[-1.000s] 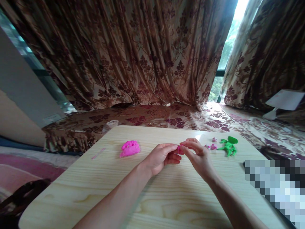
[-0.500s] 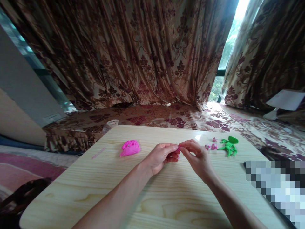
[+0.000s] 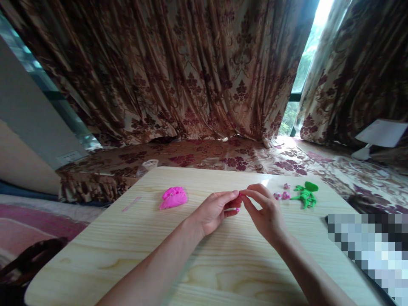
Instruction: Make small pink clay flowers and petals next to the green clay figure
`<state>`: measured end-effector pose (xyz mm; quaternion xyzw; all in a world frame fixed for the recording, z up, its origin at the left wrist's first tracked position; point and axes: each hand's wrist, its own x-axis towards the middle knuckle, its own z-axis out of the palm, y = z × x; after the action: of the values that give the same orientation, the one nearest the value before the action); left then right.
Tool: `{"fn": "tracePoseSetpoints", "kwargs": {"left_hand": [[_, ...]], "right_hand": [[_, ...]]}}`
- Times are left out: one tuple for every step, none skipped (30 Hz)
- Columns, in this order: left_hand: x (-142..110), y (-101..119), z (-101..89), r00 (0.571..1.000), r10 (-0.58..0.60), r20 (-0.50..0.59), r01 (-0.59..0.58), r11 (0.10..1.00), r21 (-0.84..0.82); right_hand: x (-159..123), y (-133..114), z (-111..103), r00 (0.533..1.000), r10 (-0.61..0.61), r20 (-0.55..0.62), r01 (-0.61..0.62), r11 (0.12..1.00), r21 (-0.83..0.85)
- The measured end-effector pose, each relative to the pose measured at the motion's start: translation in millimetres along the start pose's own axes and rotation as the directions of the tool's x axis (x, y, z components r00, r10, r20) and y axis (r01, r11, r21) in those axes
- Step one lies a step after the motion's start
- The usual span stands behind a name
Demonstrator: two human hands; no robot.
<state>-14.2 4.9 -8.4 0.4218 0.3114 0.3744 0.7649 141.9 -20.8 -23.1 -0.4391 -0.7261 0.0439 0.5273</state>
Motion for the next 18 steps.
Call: {"fn": "tracePoseSetpoints", "kwargs": {"left_hand": [[0.6, -0.6, 0.1, 1.000, 0.003, -0.013, -0.002, 1.000, 0.019], [1.4, -1.1, -0.1, 1.000, 0.006, -0.027, -0.005, 1.000, 0.029], [2.1, -1.4, -0.4, 0.999, 0.008, -0.040, -0.007, 1.000, 0.029], [2.7, -1.4, -0.8, 0.999, 0.012, -0.050, -0.011, 1.000, 0.018], [3.0, -1.3, -1.2, 0.998, 0.014, -0.055, -0.014, 1.000, -0.003], [3.1, -1.0, -1.6, 0.998, 0.015, -0.054, -0.017, 0.999, -0.028], [3.0, -0.6, -1.9, 0.999, 0.012, -0.046, -0.014, 0.999, -0.047], [2.6, -0.3, -2.0, 0.999, 0.008, -0.034, -0.009, 0.998, -0.056], [2.0, -0.1, -2.0, 1.000, 0.003, -0.021, -0.004, 0.999, -0.054], [1.4, -0.1, -1.8, 1.000, 0.000, -0.012, -0.001, 0.999, -0.043], [0.9, -0.3, -1.5, 1.000, -0.003, -0.008, 0.003, 1.000, -0.030], [0.5, -0.8, -1.0, 1.000, -0.003, -0.009, 0.003, 1.000, -0.019], [0.3, -1.5, -0.3, 1.000, -0.001, -0.016, 0.000, 1.000, -0.013], [0.4, -2.4, 0.5, 1.000, 0.004, -0.027, -0.004, 1.000, -0.012], [0.8, -3.5, 1.4, 0.999, 0.006, -0.039, -0.006, 1.000, -0.012], [1.5, -4.7, 2.4, 0.999, 0.006, -0.054, -0.007, 1.000, -0.015], [2.3, -6.0, 3.5, 0.998, 0.003, -0.070, -0.005, 1.000, -0.024], [3.3, -7.3, 4.5, 0.996, -0.003, -0.085, -0.001, 0.999, -0.040]], "right_hand": [[0.3, -1.3, -0.2, 1.000, 0.000, 0.007, 0.000, 1.000, 0.012], [0.6, -2.7, -0.4, 1.000, 0.001, 0.017, -0.002, 1.000, 0.023], [1.0, -4.0, -0.7, 0.999, 0.002, 0.033, -0.004, 0.999, 0.034], [1.2, -5.1, -1.1, 0.999, 0.000, 0.050, -0.002, 0.999, 0.043], [1.4, -5.9, -1.4, 0.998, -0.007, 0.065, 0.004, 0.999, 0.050], [1.5, -6.3, -1.7, 0.997, -0.017, 0.072, 0.013, 0.998, 0.053], [1.5, -6.3, -1.8, 0.997, -0.026, 0.073, 0.023, 0.998, 0.052], [1.4, -5.9, -1.9, 0.997, -0.033, 0.067, 0.030, 0.999, 0.046], [1.2, -5.2, -1.7, 0.998, -0.036, 0.054, 0.034, 0.999, 0.036], [0.9, -4.3, -1.5, 0.999, -0.034, 0.036, 0.033, 0.999, 0.025], [0.7, -3.2, -1.2, 0.999, -0.027, 0.021, 0.026, 1.000, 0.014], [0.4, -2.0, -0.9, 1.000, -0.017, 0.010, 0.017, 1.000, 0.004], [0.2, -1.0, -0.5, 1.000, -0.009, 0.001, 0.009, 1.000, -0.007], [0.0, 0.0, -0.1, 1.000, -0.005, -0.005, 0.005, 1.000, -0.019], [-0.1, 0.6, 0.2, 1.000, -0.002, -0.008, 0.001, 0.999, -0.036], [-0.3, 0.9, 0.6, 1.000, -0.003, -0.008, 0.002, 0.998, -0.059], [-0.5, 0.7, 0.9, 1.000, -0.007, -0.004, 0.007, 0.996, -0.085], [-0.6, 0.1, 1.2, 1.000, -0.017, 0.005, 0.018, 0.993, -0.113]]}}
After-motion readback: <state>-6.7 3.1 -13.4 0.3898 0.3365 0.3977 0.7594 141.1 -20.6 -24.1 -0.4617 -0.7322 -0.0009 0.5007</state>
